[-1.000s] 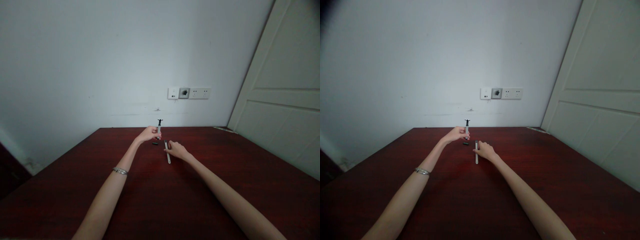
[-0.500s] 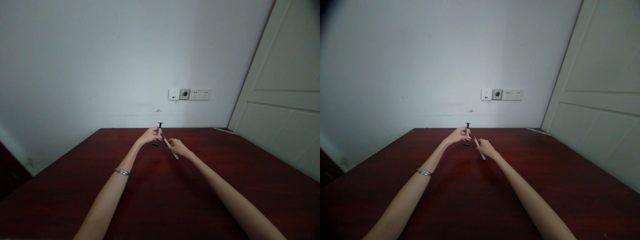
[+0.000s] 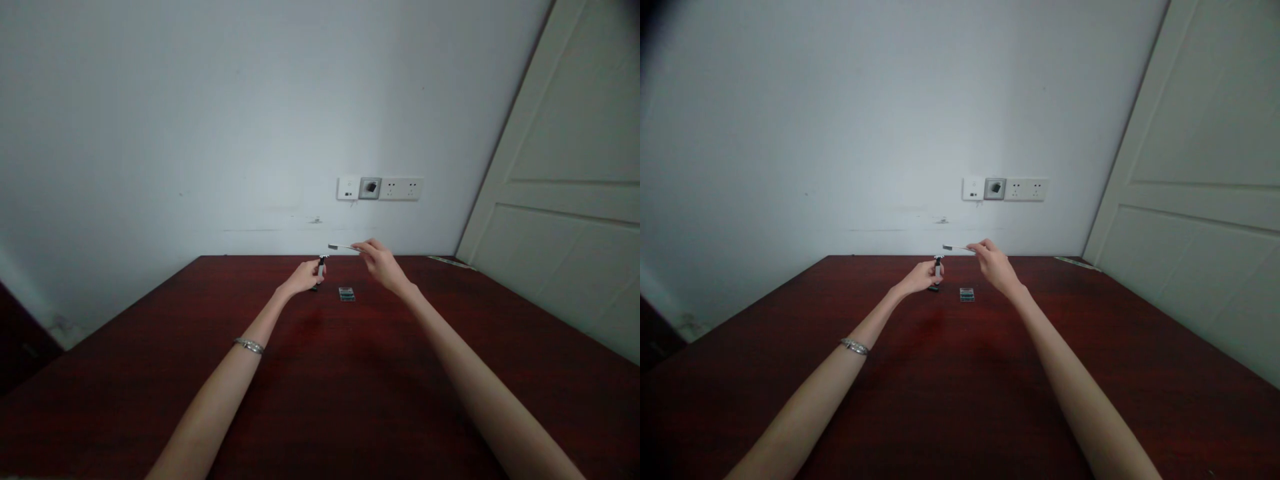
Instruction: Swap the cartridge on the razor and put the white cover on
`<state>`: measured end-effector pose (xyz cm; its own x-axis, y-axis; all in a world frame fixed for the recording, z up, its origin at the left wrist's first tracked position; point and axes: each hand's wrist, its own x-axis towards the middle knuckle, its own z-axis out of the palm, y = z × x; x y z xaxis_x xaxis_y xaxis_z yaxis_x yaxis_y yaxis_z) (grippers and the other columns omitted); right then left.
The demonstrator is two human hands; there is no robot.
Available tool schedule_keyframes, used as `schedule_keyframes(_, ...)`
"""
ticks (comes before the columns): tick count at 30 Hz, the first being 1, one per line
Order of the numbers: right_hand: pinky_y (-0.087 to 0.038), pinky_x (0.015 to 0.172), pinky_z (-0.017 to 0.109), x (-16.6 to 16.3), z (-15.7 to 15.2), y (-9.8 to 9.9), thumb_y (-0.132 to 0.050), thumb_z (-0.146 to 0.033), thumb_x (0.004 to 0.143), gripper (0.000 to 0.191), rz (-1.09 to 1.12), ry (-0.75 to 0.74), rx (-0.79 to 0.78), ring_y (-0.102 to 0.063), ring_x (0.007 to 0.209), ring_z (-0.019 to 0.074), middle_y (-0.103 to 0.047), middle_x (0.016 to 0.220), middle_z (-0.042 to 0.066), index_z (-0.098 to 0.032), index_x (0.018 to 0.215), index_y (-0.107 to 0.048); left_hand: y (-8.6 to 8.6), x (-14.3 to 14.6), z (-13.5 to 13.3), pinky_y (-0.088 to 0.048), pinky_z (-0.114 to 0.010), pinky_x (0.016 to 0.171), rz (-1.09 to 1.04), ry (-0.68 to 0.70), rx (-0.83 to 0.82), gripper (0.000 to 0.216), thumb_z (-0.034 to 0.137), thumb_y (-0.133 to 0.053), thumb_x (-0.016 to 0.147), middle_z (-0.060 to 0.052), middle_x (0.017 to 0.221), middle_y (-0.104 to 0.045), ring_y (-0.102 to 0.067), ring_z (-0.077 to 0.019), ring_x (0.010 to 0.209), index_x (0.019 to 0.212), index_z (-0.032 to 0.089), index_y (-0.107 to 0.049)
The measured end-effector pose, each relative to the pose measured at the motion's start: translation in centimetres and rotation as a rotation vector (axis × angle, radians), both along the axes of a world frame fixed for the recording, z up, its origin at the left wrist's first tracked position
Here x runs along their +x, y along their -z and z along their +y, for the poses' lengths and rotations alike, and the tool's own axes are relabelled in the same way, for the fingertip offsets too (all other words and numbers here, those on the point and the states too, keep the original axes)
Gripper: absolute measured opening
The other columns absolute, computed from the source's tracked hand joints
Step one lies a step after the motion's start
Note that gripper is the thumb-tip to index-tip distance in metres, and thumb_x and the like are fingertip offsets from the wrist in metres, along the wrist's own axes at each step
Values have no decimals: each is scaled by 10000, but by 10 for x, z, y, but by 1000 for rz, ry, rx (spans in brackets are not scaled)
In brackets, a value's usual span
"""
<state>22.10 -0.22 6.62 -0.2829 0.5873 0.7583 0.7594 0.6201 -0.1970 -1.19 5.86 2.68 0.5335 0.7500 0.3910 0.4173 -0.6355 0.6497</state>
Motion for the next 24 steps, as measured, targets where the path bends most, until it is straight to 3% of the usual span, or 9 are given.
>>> schedule_keyframes(6, -442, 739, 311, -1, 4, 6, -374, -73, 857, 418, -156, -7, 132, -543, 821, 178, -552, 979, 91, -253, 1174, -579, -1, 6, -8, -427, -215, 550, -13, 67, -103, 105, 178, -562, 662, 3, 655, -578, -559, -118, 606, 755, 144, -529)
schedule_keyframes(11, -441, 740, 316, 9, 10, 13, -380, -58, 847, 423, -82, 5, 200, -542, 816, 172, -549, 949, 82, -254, 1142, -611, -4, 5, -15, -434, -206, 526, -30, 112, -194, 119, 186, -575, 656, -4, 661, -569, -560, -118, 622, 725, 146, -486)
schedule_keyframes(17, -423, 782, 322, -8, 8, 17, -394, -46, 845, 442, -65, -51, 274, -529, 867, 168, -547, 965, 75, -266, 1170, -596, -8, 11, -14, -416, -203, 524, -17, 101, -133, 102, 168, -565, 656, 9, 626, -548, -526, -101, 575, 699, 146, -475)
schedule_keyframes(24, -414, 788, 339, 7, 16, 27, -393, -42, 838, 447, 17, 14, 334, -529, 866, 171, -555, 955, 70, -280, 1148, -611, -2, 5, -8, -394, -198, 538, 14, 104, -76, 78, 147, -544, 662, 12, 639, -550, -529, -104, 595, 714, 150, -486)
